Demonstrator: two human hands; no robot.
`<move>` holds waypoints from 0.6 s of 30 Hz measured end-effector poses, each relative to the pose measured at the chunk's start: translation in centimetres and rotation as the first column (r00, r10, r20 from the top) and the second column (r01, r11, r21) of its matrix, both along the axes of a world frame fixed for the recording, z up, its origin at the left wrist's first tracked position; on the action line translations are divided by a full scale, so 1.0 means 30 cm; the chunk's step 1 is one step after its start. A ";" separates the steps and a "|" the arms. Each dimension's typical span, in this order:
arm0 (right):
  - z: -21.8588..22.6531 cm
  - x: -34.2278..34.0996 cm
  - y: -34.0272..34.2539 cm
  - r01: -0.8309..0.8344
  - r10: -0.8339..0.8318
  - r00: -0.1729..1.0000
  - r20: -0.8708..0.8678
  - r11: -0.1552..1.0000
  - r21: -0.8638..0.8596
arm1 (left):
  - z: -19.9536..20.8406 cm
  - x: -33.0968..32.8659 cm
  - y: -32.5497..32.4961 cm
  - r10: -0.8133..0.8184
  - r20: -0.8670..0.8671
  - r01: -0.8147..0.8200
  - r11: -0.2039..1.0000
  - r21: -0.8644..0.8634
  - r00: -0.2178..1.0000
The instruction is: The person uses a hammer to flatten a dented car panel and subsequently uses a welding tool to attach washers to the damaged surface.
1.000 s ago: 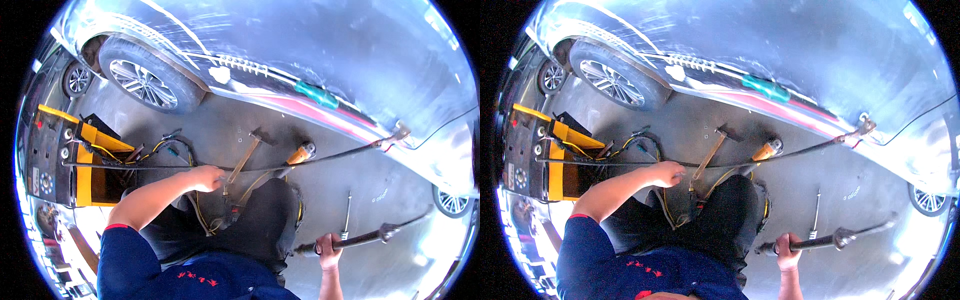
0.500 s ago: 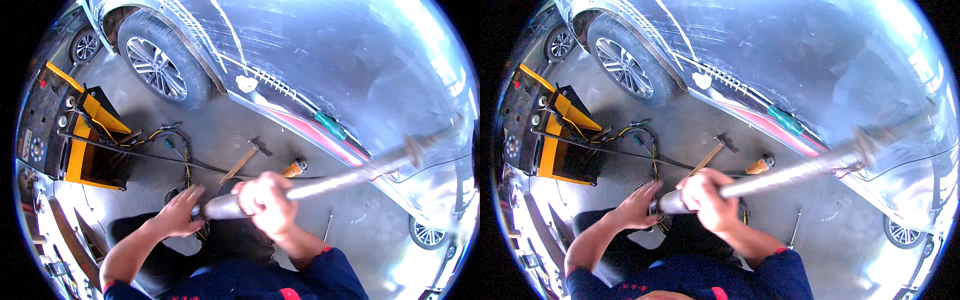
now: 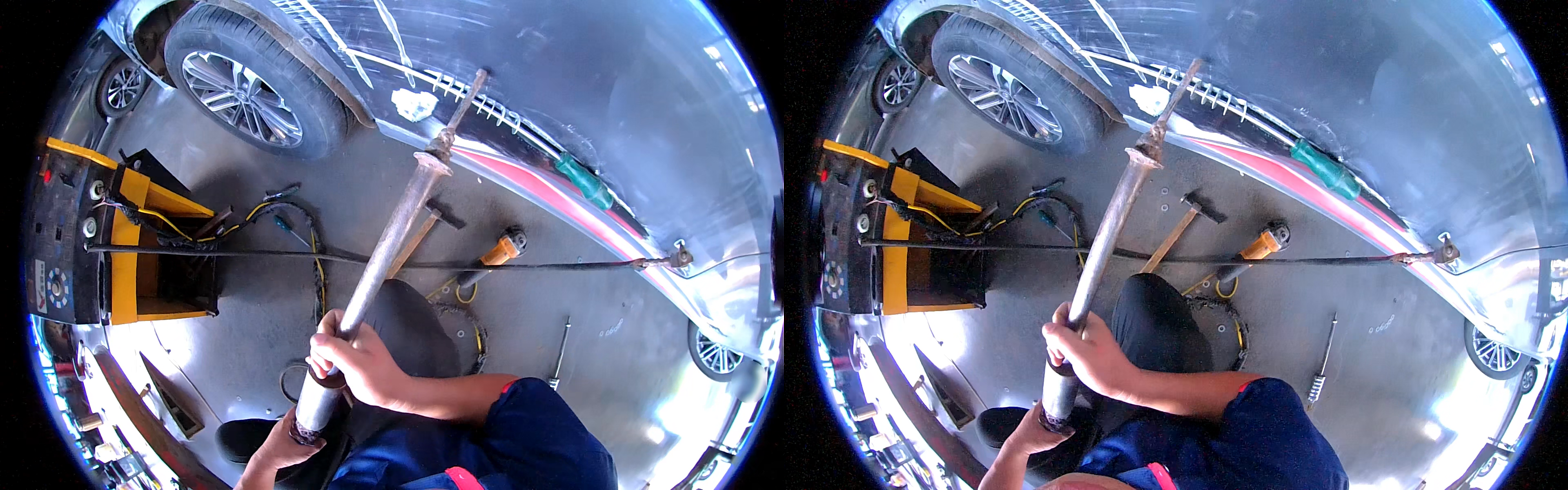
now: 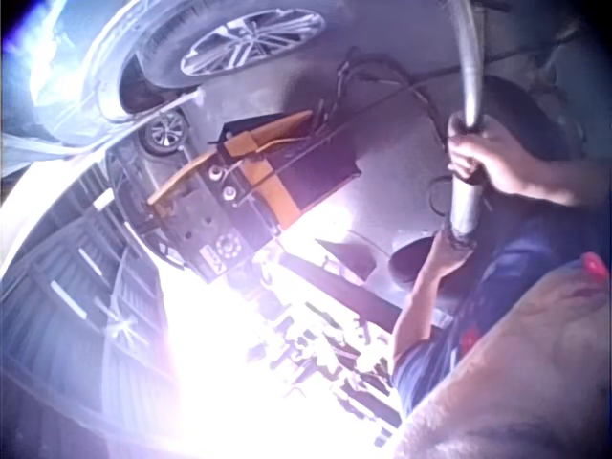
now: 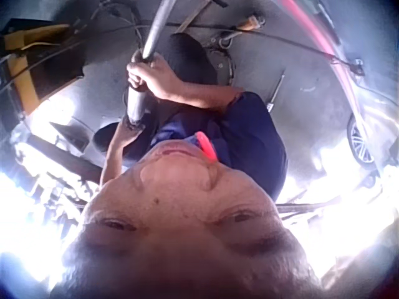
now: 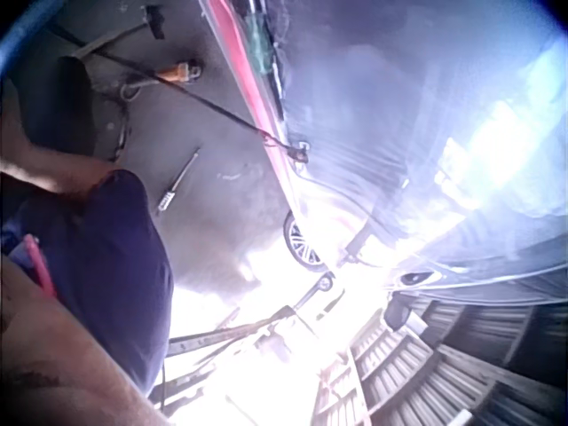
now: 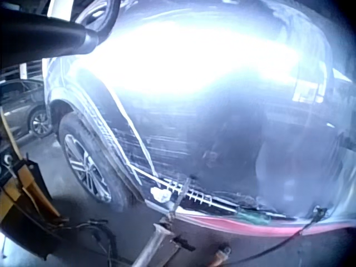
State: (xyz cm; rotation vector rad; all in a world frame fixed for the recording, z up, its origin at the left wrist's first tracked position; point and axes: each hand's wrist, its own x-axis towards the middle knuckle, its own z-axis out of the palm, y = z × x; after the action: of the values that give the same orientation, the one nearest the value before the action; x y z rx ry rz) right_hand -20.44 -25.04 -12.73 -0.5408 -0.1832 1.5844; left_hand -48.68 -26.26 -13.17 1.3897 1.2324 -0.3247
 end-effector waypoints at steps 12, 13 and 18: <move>-0.032 -0.011 -0.003 0.050 -0.053 0.995 -0.085 0.998 -0.033 | 0.043 -0.022 0.016 -0.065 0.066 0.063 0.998 0.030 0.996; -0.035 -0.017 0.000 0.057 -0.060 0.993 -0.098 0.998 -0.029 | 0.056 -0.020 0.016 -0.052 0.074 0.048 0.997 0.053 0.996; -0.055 -0.039 0.028 0.080 -0.083 0.989 -0.122 0.996 -0.030 | 0.064 -0.062 0.040 -0.091 0.018 0.089 0.992 0.094 0.996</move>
State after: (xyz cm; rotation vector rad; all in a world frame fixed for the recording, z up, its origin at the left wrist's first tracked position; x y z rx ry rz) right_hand -21.63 -24.19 -14.38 -0.4621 -0.0477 1.5367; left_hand -50.54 -25.07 -11.24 1.5284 1.1815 -0.3165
